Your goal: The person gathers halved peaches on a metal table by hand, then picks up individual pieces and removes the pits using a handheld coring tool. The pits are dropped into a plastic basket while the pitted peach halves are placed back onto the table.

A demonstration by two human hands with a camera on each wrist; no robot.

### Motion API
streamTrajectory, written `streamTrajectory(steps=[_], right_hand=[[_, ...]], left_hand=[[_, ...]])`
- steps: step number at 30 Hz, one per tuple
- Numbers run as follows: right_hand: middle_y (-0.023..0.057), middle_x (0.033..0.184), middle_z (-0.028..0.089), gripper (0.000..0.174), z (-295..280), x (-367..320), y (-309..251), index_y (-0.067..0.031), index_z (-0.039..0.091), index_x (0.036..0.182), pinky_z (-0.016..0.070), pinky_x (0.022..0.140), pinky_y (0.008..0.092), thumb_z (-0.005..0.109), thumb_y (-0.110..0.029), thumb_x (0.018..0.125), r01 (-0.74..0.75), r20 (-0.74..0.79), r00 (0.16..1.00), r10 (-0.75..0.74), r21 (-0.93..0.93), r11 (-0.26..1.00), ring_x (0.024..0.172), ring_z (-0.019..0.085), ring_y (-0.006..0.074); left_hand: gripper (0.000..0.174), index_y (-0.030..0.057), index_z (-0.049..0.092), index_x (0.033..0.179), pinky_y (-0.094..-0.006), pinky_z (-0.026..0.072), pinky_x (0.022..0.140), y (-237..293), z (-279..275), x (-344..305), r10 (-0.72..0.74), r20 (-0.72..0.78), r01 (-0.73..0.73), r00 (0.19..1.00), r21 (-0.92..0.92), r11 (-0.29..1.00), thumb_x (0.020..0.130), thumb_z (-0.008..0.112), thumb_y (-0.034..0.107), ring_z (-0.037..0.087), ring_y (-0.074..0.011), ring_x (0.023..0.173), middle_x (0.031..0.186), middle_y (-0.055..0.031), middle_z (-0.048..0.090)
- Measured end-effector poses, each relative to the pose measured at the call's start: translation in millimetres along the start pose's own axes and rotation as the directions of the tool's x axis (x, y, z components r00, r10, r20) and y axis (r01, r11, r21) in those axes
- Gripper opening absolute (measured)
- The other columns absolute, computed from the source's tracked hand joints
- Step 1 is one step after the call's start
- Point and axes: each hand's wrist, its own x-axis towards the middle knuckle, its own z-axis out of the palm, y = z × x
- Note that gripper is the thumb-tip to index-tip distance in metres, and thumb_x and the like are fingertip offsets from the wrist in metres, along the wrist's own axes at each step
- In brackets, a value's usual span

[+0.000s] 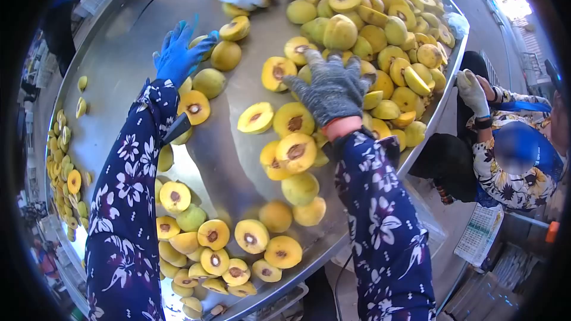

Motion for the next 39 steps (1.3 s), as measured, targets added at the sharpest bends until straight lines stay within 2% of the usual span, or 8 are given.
streamTrajectory(steps=[3,7,15,22,28,31,36,39], right_hand=[[0.0126,0.122,0.058,0.067,-2,0,-1,-0.0295,0.058,0.125,0.0254,0.097,0.0693,0.062,-0.069,0.071,-0.019,-0.043,0.999,0.022,0.066,0.998,0.123,0.042,0.0428],[0.0119,0.125,0.058,0.064,7,2,1,-0.0311,0.056,0.127,0.0251,0.097,0.0674,0.065,-0.064,0.072,-0.044,-0.081,0.996,0.048,0.052,0.998,0.121,0.043,0.0430],[0.0122,0.127,0.057,0.067,5,-11,-2,-0.0264,0.058,0.126,0.0314,0.097,0.0632,0.064,-0.065,0.071,0.014,-0.082,0.997,-0.008,0.068,0.998,0.123,0.041,0.0463],[0.0134,0.128,0.056,0.060,1,-65,-32,-0.0208,0.062,0.119,0.0314,0.106,0.0475,0.074,-0.050,0.069,0.165,0.064,0.981,-0.182,0.206,0.964,0.123,0.042,0.0405],[0.0140,0.131,0.054,0.060,-1,-109,-63,-0.0193,0.061,0.120,0.0310,0.107,0.0496,0.075,-0.047,0.068,0.296,0.146,0.929,-0.339,0.253,0.921,0.125,0.041,0.0424],[0.0124,0.127,0.057,0.059,17,-133,-79,-0.0160,0.062,0.116,0.0319,0.106,0.0496,0.075,-0.043,0.065,0.397,0.073,0.894,-0.441,0.323,0.859,0.123,0.042,0.0423],[0.0104,0.128,0.054,0.058,0,-149,-105,-0.0198,0.062,0.116,0.0340,0.099,0.0567,0.075,-0.044,0.066,0.451,0.327,0.756,-0.567,0.368,0.813,0.127,0.036,0.0430],[0.0122,0.128,0.055,0.056,-1,-187,-131,-0.0196,0.061,0.117,0.0316,0.102,0.0553,0.070,-0.049,0.070,0.509,0.285,0.712,-0.642,0.420,0.751,0.125,0.038,0.0447]], left_hand=[[0.092,0.0294,0.035,0.145,-0.0654,0.0125,0.108,21,8,21,0.070,0.076,-0.072,0.995,0.029,0.997,0.071,0.049,0.082,0.025,-0.0326,0.141,0.153,-0.0096,0.027],[0.084,0.0336,0.042,0.141,-0.0642,0.0185,0.106,48,34,25,0.219,0.213,-0.245,0.952,0.104,0.964,0.070,0.056,0.077,0.031,-0.0323,0.136,0.140,-0.0078,0.047],[0.062,0.0321,0.053,0.132,-0.0498,0.0376,0.091,58,52,-27,0.587,-0.015,-0.578,0.810,0.158,0.801,0.074,0.066,0.047,0.051,-0.0293,0.114,0.119,-0.0044,0.061],[0.064,0.0331,0.048,0.136,-0.0599,0.0283,0.101,14,20,-121,0.472,0.142,-0.482,0.870,0.045,0.875,0.075,0.066,0.045,0.040,-0.0315,0.127,0.133,-0.0051,0.051],[0.065,0.0315,0.045,0.138,-0.0603,0.0270,0.102,-19,-5,-194,0.423,0.267,-0.440,0.866,0.001,0.898,0.077,0.065,0.043,0.038,-0.0333,0.128,0.136,-0.0086,0.048],[0.068,0.0295,0.042,0.140,-0.0557,0.0360,0.096,-43,-13,-222,0.387,0.322,-0.371,0.864,-0.113,0.922,0.076,0.064,0.041,0.040,-0.0332,0.126,0.134,-0.0108,0.048],[0.068,0.0282,0.040,0.142,-0.0540,0.0361,0.097,-60,-30,-278,0.331,0.338,-0.351,0.881,-0.001,0.936,0.078,0.063,0.041,0.040,-0.0335,0.126,0.137,-0.0098,0.045],[0.068,0.0292,0.040,0.142,-0.0555,0.0328,0.099,-88,-50,-323,0.237,0.370,-0.274,0.898,0.051,0.960,0.080,0.061,0.047,0.037,-0.0337,0.131,0.141,-0.0097,0.043]])
